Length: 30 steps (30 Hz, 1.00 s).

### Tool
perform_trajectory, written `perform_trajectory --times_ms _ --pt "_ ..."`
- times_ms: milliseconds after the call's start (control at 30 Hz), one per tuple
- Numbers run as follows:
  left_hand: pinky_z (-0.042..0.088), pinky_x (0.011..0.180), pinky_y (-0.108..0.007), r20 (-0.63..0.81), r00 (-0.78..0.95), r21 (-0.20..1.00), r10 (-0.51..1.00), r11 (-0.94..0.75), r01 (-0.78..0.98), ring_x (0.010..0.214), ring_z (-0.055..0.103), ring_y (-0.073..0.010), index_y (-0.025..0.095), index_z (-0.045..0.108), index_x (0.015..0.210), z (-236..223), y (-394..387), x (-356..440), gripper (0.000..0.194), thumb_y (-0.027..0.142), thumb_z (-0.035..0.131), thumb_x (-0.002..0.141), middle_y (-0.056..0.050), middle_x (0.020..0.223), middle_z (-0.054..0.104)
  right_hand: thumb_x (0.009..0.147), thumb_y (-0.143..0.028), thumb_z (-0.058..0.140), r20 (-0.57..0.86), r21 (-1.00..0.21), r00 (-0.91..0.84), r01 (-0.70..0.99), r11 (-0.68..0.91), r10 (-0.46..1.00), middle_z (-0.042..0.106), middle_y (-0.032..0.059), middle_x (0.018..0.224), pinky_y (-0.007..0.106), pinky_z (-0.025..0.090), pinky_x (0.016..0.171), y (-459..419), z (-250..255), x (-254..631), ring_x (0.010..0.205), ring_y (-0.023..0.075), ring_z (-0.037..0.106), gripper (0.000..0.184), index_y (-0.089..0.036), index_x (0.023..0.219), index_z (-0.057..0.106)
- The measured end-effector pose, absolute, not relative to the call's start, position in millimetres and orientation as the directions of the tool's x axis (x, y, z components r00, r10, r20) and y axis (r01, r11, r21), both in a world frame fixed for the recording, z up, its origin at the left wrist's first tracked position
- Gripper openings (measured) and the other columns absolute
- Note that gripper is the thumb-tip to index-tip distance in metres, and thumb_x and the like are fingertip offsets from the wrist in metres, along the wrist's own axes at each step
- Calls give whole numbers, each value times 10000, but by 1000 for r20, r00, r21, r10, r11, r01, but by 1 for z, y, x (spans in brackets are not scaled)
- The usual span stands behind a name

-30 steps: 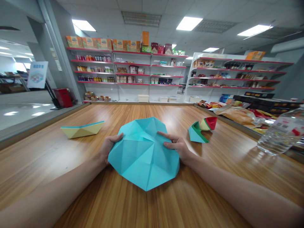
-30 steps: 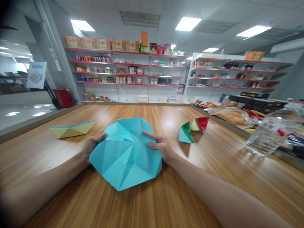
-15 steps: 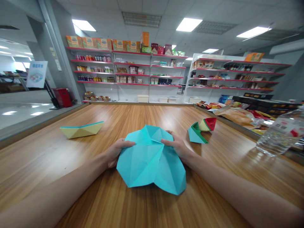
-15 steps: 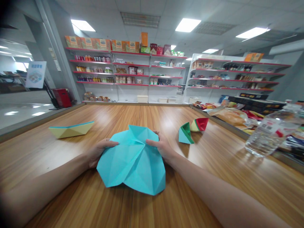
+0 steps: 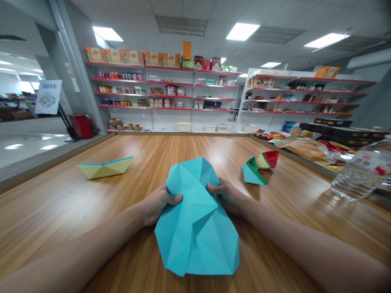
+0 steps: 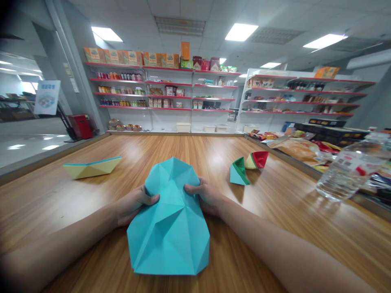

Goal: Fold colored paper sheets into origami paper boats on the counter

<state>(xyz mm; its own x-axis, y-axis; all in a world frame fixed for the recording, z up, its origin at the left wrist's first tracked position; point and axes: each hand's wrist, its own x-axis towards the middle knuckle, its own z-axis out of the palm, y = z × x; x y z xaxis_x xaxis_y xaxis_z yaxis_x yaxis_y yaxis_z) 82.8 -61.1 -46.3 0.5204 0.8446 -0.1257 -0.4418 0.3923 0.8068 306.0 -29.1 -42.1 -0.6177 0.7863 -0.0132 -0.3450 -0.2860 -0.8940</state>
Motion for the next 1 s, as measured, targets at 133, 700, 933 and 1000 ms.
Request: perform_trajectory --times_ms 133,700,933,1000 --pt "493 858 -443 -92 517 817 851 361 -449 897 662 -305 94 644 1035 -47 -59 80 376 54 712 667 -160 973 698 653 -217 764 -18 -890 -557 -370 -267 831 706 86 917 417 494 808 -29 -43 306 817 242 671 399 -149 1020 622" --pt "538 727 -417 -105 361 893 927 248 -377 754 677 -284 94 658 915 -43 -45 68 302 42 722 624 -133 854 713 635 -235 786 33 -933 -335 -349 -92 942 706 46 884 381 501 740 -25 -48 305 731 207 651 303 -183 891 632" --pt "499 817 -393 -72 540 819 839 359 -449 842 670 -283 107 680 957 -43 -64 90 332 72 739 632 -139 912 713 695 -235 723 20 -900 -590 -362 -243 807 695 72 876 379 508 744 -34 -40 301 749 215 657 298 -154 968 635" --pt "489 840 -406 -64 554 811 830 366 -456 874 665 -293 111 677 983 -42 -71 103 351 87 746 640 -146 942 707 719 -256 701 18 -898 -673 -336 -283 740 691 75 850 380 507 751 -36 -41 298 723 204 655 268 -130 948 643"
